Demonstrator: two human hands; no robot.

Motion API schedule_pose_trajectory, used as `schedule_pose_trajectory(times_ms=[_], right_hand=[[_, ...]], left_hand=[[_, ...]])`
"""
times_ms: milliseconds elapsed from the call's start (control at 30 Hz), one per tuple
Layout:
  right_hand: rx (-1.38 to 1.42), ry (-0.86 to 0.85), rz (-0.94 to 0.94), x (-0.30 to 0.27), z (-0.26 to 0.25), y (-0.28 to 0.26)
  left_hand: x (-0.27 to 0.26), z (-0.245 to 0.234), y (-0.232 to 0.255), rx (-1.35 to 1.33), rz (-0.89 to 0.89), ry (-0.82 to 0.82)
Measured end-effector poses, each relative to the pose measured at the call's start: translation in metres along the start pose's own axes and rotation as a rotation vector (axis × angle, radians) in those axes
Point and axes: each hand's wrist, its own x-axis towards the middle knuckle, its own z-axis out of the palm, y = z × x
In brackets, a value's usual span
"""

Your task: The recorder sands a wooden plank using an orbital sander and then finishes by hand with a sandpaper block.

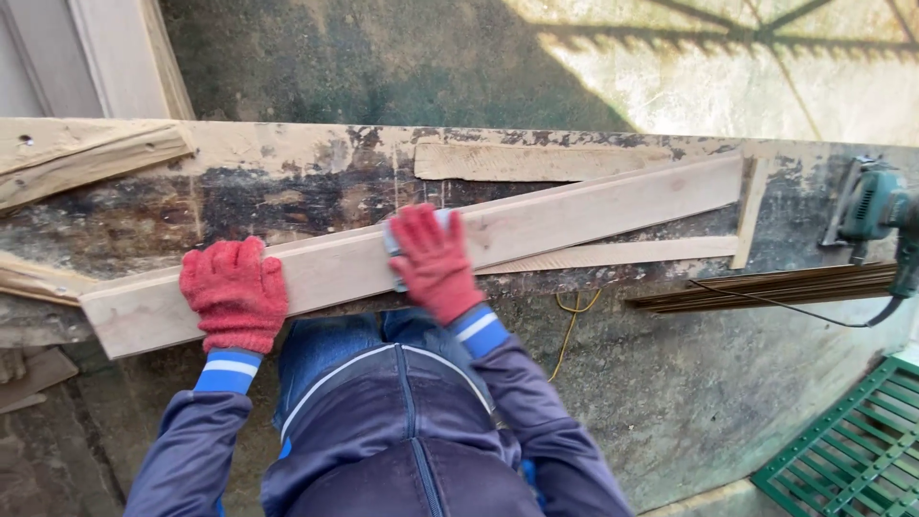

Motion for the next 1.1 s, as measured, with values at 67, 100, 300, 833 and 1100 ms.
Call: schedule_pose_trajectory(times_ms=[67,100,300,833,1100], right_hand=[[-0.129,-0.009,0.034,-0.009,-0.003,0.053],[-0.130,-0.011,0.027,-0.017,-0.011,0.077],[-0.261,0.084,0.167,-0.015,0.001,0.052],[-0.172,0.004,0.183,-0.008,0.002,0.008],[-0.051,-0.125,-0.146,-0.035,-0.007,0.043]], left_hand=[[0.003,0.003,-0.005,-0.001,0.016,0.005],[0.006,0.002,-0.003,-0.001,0.008,0.006],[0.012,-0.004,0.002,-0.044,-0.020,0.068],[0.006,0.005,-0.004,-0.036,-0.049,0.020],[0.017,-0.009,0.001,-0.016,-0.028,-0.008]])
